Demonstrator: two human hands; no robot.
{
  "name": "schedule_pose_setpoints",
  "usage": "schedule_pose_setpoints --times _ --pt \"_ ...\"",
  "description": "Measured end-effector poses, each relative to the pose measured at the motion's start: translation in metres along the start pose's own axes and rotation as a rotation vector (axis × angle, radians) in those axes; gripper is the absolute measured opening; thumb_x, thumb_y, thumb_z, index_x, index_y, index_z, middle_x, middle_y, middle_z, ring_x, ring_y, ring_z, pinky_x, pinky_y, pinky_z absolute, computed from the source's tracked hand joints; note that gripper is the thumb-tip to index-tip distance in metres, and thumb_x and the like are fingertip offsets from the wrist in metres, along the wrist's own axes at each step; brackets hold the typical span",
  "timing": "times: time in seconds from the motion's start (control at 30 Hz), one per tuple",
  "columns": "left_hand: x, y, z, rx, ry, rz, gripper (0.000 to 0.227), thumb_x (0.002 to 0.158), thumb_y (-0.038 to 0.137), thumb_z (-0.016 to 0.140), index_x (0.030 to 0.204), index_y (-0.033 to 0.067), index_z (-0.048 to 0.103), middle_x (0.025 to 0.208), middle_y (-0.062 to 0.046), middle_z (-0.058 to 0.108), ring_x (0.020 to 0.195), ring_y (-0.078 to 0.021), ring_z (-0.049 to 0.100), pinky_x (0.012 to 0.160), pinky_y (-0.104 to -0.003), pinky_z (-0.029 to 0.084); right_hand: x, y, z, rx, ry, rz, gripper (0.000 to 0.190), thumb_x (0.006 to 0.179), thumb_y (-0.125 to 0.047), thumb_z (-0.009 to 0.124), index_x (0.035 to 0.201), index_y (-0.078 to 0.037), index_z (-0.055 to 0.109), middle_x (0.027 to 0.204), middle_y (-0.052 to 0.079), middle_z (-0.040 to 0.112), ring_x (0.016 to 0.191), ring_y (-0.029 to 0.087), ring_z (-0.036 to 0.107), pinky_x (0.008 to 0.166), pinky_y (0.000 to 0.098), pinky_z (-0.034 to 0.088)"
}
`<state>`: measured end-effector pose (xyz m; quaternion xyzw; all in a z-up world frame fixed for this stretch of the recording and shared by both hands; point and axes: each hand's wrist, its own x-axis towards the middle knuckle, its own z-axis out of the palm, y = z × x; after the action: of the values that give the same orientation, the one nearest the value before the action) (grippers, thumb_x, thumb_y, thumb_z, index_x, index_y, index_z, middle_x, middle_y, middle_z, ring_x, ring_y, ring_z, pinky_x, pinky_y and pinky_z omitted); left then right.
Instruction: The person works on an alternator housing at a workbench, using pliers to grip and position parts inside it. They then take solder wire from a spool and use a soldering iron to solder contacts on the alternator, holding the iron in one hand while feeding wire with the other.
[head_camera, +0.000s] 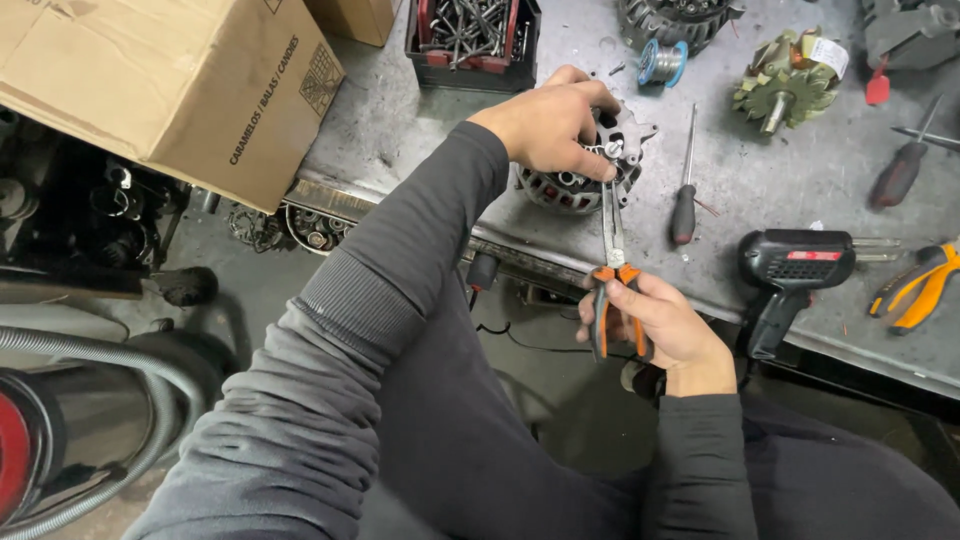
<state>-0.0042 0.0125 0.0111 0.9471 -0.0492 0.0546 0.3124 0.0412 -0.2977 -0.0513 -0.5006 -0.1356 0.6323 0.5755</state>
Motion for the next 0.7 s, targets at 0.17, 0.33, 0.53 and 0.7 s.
schedule_pose_setpoints --times 0.17,0.33,0.53,0.7 --pt "0.001 -0.001 0.0 -0.017 -0.009 -0.009 0.048 0.081 0.05 0.08 0.08 0.0018 0.081 0.143 -0.01 0.058 0.136 -0.035 0.039 0.106 -0.041 0.044 0.0 -0.001 -0.002 0.05 0.022 0.018 0.033 0.097 -0.026 0.062 0.121 -0.004 0.06 0.093 0.017 0.071 0.077 0.033 0.072 0.061 0.0406 0.058" --pt "0.001 -0.003 0.001 -0.021 -0.003 0.006 0.048 0.081 0.05 0.08 0.081 0.0023 0.081 0.142 -0.01 0.059 0.135 -0.0361 0.04 0.106 -0.041 0.043 0.004 -0.003 -0.004 0.041 0.056 0.026 0.035 0.098 -0.034 0.064 0.115 -0.003 0.062 0.083 0.018 0.068 0.068 0.032 0.07 0.054 0.0393 0.055" --pt "-0.001 -0.004 0.0 -0.026 0.015 0.029 0.048 0.081 0.05 0.08 0.08 0.0022 0.081 0.141 -0.011 0.06 0.134 -0.0365 0.041 0.106 -0.04 0.044 0.004 -0.022 -0.012 -0.024 0.164 0.107 0.039 0.098 -0.04 0.063 0.102 -0.002 0.062 0.076 0.013 0.064 0.061 0.027 0.065 0.048 0.0396 0.053" --pt "-0.001 -0.004 0.001 -0.001 0.011 0.033 0.049 0.083 0.05 0.079 0.077 0.0012 0.08 0.141 -0.011 0.061 0.133 -0.0367 0.042 0.106 -0.04 0.044 -0.001 -0.049 -0.02 -0.121 0.148 0.216 0.039 0.097 -0.041 0.063 0.098 -0.003 0.062 0.072 0.011 0.064 0.057 0.025 0.064 0.047 0.0387 0.052"
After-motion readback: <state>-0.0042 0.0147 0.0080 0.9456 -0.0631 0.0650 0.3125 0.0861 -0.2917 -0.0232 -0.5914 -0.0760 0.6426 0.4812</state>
